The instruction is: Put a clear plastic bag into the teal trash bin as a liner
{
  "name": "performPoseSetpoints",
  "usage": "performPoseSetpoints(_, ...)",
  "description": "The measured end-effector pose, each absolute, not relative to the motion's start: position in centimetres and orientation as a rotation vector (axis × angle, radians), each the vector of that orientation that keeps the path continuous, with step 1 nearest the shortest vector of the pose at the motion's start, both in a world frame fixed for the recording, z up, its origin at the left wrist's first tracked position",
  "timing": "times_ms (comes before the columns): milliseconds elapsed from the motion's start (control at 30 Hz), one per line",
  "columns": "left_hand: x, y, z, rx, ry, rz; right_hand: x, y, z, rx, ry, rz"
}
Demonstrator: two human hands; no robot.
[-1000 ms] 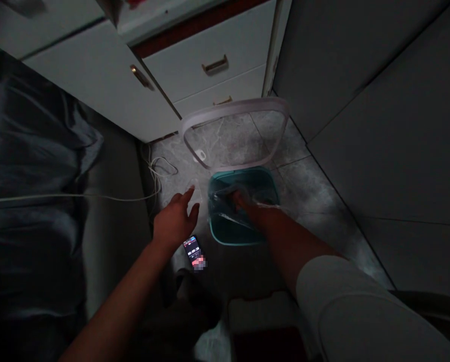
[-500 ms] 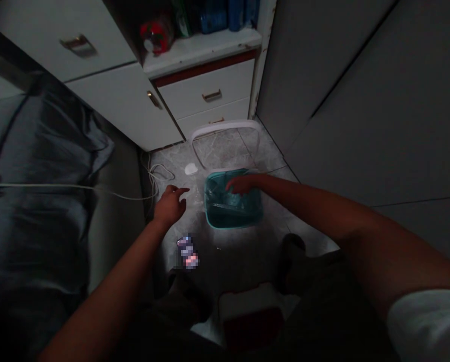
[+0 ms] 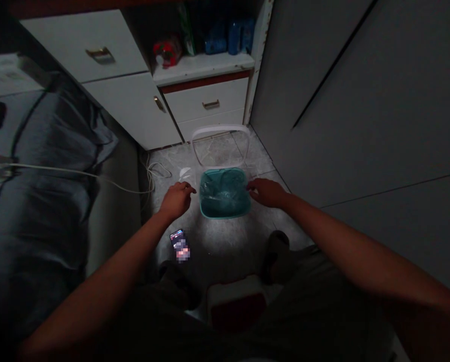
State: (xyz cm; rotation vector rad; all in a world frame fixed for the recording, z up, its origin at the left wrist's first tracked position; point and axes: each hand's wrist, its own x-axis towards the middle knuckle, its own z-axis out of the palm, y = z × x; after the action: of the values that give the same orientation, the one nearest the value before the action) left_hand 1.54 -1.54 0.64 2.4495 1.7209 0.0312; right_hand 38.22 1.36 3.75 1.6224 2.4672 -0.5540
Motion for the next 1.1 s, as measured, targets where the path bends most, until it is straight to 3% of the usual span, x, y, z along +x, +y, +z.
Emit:
performPoseSetpoints(367, 2.3, -0.6, -2.0, 2.365, 1.648, -0.233, 36.9, 0.8, 0.4, 1.313, 2.342, -0.443)
performPoseSetpoints(867, -1.4, -2.2, -4.6, 2.226, 1.497, 0.186, 39.8, 1.0, -2.8, 1.338, 2.391, -0.496)
performPoseSetpoints(1100, -1.3, -4.7, -5.6, 2.216, 1.369, 0.088, 41.3, -0.2, -3.1, 1.257, 2.327, -0.654)
